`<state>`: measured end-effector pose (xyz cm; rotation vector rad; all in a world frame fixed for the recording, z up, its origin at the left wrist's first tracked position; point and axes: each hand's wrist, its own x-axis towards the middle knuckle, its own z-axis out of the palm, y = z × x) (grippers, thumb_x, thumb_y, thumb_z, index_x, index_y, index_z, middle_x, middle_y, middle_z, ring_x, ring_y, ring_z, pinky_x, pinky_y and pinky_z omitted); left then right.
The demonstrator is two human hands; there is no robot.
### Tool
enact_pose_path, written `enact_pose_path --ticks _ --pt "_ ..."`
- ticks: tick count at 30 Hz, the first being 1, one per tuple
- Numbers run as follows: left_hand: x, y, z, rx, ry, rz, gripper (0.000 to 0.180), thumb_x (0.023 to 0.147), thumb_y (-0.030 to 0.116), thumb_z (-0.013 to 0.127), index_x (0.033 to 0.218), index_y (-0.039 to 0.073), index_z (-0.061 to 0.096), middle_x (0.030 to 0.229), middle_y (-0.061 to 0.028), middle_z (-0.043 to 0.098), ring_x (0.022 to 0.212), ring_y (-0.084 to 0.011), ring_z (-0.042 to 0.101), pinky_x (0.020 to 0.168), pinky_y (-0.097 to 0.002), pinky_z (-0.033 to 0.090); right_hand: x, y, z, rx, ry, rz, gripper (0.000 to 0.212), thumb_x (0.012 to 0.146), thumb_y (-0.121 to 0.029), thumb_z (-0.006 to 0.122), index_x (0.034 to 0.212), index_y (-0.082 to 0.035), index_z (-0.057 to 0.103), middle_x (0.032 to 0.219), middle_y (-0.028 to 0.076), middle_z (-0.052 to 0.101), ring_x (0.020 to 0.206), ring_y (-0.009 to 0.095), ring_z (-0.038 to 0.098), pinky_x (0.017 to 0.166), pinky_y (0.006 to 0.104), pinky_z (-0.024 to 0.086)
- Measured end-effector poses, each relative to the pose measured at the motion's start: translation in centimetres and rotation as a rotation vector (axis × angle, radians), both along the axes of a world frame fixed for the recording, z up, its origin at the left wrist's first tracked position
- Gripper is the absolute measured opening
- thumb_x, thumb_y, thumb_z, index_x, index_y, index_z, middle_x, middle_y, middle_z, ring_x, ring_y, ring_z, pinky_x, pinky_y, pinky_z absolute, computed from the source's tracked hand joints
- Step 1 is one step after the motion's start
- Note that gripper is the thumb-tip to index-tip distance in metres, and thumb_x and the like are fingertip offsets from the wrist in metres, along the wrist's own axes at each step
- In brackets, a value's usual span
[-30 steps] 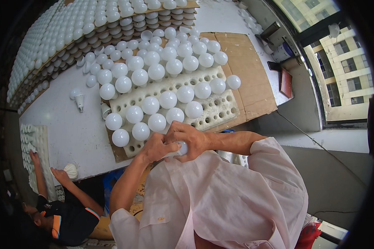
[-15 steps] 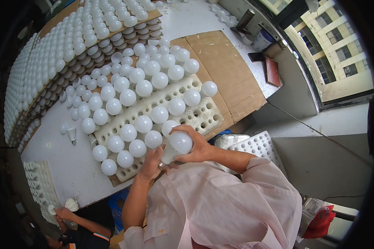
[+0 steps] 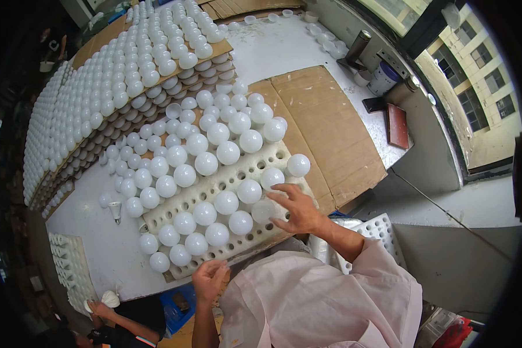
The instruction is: The person assembles light bulbs by attaching round diffuser covers onto bulb bases by hand, placing covers into a foam holder, and organizing the assembled bulbs on the workbench.
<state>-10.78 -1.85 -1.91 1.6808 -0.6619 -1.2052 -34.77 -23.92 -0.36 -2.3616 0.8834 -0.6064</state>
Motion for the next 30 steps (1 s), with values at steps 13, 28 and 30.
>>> enact_pose_path --ticks 13,28,30 --pt "8.6 9.6 -11.3 0.345 -0.546 0.349 0.101 0.061 0.002 0.076 0.144 0.002 0.019 0.142 -0.021 0.035 0.129 -0.0291 0.038 0.107 -0.0354 0.031 -10.1 -0.9 -9.6 0.481 0.349 -0.029 0.105 0.061 -0.018 0.081 0.145 -0.014 0.018 0.131 0.024 0.039 0.114 0.041 0.047 0.095 0.0443 0.044" --pt "11.3 10.6 -15.6 0.071 -0.881 0.21 0.058 0.07 0.009 0.076 0.121 -0.004 0.051 0.107 -0.0248 0.063 0.101 -0.0354 0.062 0.082 -0.0368 0.049 -12.3 0.2 -14.9 0.114 0.261 -0.04 0.082 0.058 -0.017 0.083 0.131 -0.013 0.046 0.103 0.017 0.059 0.09 0.036 0.06 0.077 0.0407 0.051" --pt "11.2 10.5 -15.9 0.057 -0.871 0.194 0.055 0.07 0.007 0.074 0.12 -0.004 0.052 0.107 -0.0248 0.063 0.102 -0.0346 0.062 0.083 -0.0364 0.049 -12.6 0.1 -15.3 0.006 0.24 -0.058 0.071 0.062 -0.012 0.078 0.127 -0.011 0.05 0.099 0.015 0.061 0.088 0.033 0.061 0.075 0.0393 0.052"
